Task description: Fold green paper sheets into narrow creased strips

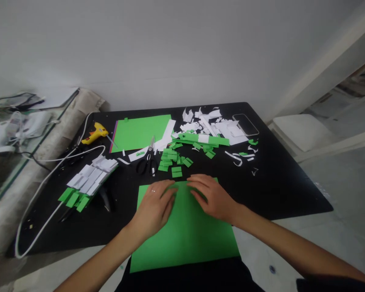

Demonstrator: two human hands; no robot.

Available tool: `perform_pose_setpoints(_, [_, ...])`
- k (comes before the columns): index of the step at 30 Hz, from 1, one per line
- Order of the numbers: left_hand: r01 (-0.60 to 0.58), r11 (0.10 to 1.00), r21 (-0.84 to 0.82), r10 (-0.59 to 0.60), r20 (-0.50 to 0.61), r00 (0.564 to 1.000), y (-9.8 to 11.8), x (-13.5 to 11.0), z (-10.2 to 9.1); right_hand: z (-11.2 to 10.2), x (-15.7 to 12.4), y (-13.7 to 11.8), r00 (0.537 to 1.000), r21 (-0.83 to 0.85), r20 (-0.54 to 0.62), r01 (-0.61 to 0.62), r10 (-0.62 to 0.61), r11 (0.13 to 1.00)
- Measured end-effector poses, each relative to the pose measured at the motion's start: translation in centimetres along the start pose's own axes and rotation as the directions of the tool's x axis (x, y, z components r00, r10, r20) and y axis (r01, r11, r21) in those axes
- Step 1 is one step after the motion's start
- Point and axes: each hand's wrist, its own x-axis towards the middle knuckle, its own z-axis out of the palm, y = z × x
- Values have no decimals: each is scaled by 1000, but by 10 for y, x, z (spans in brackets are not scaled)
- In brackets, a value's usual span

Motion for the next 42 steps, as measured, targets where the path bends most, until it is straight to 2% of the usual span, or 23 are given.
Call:
perform_pose_setpoints(2, [-44,999,-3,44,47,998,2,-14,0,3,-15,-6,997,-42,71,10,-7,999])
perform_pose_setpoints(4, [-36,999,36,33,90,995,0,-25,1,8,-22,-11,991,-90,133,19,-7,996])
perform_pose_setpoints(10, [-1,987,159,-28,182,983,-3,-38,12,24,-22,-19,973,-193,212,-46,87,980])
perform_pose_setpoints(16, [44,981,190,-76,164,984,3,-40,19,30,-24,-22,977,-221,179,-75,116,972])
perform_pose_setpoints(21, [37,979,201,-71,167,983,3,-41,20,32,-25,-22,980,-214,162,-83,119,973])
perform_pose_setpoints(27, [46,985,168,-78,189,979,3,-38,14,25,-21,-22,980,-210,156,-90,125,973])
perform_pose_setpoints(31, [-14,993,114,-13,234,972,2,-28,6,21,-13,-21,989,-236,125,-46,77,971])
perform_pose_setpoints(35, [-92,992,89,68,245,967,-1,-24,8,28,-14,-17,990,-258,133,-7,43,966])
perform_pose_setpoints(42, [-73,992,104,48,224,973,1,-29,15,37,-21,-17,990,-274,123,-29,65,961])
